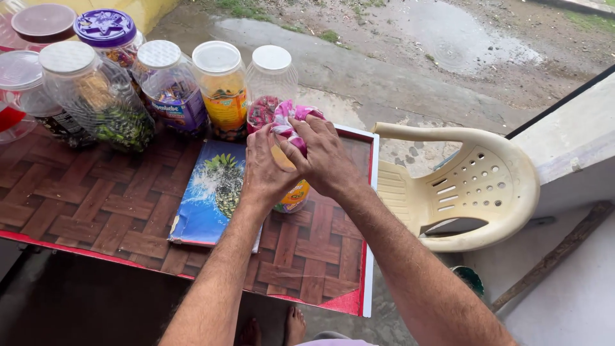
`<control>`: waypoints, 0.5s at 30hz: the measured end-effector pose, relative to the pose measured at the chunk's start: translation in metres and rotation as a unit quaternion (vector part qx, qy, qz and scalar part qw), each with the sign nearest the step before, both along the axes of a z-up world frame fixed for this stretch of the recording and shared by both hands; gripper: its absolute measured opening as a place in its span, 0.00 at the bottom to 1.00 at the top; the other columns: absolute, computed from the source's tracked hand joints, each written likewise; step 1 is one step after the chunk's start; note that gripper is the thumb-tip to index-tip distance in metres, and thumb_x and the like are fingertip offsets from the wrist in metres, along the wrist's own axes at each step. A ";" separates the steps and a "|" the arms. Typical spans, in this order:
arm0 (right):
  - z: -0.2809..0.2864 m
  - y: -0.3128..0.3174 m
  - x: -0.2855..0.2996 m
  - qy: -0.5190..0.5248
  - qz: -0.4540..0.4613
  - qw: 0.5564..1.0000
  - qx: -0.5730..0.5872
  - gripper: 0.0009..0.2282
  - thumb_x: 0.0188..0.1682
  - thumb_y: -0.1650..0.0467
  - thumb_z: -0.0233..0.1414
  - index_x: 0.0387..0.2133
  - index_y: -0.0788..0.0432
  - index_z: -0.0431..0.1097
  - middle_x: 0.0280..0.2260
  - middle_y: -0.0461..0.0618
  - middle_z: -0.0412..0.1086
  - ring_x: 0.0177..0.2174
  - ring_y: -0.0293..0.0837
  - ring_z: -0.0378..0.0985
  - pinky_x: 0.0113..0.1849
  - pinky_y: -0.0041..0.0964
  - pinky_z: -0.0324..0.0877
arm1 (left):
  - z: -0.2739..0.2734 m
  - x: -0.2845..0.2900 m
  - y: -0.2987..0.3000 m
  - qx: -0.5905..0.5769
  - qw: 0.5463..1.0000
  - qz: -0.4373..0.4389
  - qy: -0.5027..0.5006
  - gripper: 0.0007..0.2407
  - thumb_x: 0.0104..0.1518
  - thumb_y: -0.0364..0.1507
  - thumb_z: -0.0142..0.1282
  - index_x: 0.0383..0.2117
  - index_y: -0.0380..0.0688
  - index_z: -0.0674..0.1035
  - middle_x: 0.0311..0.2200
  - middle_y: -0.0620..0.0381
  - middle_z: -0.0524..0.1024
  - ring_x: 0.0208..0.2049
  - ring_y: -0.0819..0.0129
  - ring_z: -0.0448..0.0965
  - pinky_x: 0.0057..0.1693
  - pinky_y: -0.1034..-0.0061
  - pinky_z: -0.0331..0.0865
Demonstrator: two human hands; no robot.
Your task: Wiping and organizing snack jars on a shop counter.
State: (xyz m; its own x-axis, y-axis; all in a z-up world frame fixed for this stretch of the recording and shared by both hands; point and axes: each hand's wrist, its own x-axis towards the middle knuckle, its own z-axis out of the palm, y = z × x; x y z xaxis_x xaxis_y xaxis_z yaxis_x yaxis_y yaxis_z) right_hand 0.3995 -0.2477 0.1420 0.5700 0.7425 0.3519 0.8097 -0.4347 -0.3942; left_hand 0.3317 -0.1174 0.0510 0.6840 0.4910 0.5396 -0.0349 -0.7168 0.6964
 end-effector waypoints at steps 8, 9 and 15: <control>-0.009 -0.017 -0.014 0.008 -0.004 1.000 0.001 0.20 0.59 0.63 0.43 0.62 0.58 0.64 0.61 0.68 0.61 0.62 0.63 0.60 0.61 0.54 0.55 | 0.035 -0.002 -0.002 0.014 0.998 -0.057 -0.014 0.37 0.45 0.36 0.71 0.63 0.40 0.64 0.52 0.42 0.74 0.54 0.44 0.73 0.60 0.52 0.66; -0.009 -0.020 -0.020 0.004 -0.011 1.000 0.008 0.19 0.58 0.64 0.45 0.61 0.57 0.65 0.60 0.68 0.62 0.61 0.62 0.62 0.60 0.53 0.58 | 0.022 0.002 0.001 0.060 0.996 -0.050 -0.044 0.34 0.49 0.37 0.70 0.63 0.42 0.65 0.51 0.46 0.76 0.55 0.48 0.76 0.61 0.53 0.68; 0.027 -0.024 -0.065 0.139 -0.001 0.988 0.065 0.16 0.54 0.70 0.46 0.56 0.55 0.66 0.52 0.54 0.72 0.50 0.53 0.79 0.52 0.44 0.75 | 0.043 -0.036 -0.018 0.023 0.998 -0.043 0.041 0.41 0.35 0.43 0.77 0.58 0.44 0.66 0.47 0.45 0.74 0.47 0.48 0.74 0.52 0.55 0.67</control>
State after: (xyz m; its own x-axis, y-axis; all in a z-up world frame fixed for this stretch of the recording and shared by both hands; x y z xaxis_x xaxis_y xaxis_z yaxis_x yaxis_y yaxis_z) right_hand 0.3343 -0.2716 0.1690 0.6593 0.7002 0.2740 0.6617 -0.3673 -0.6537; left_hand 0.2957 -0.1353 0.0943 0.7647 0.4044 0.5017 -0.0425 -0.7453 0.6654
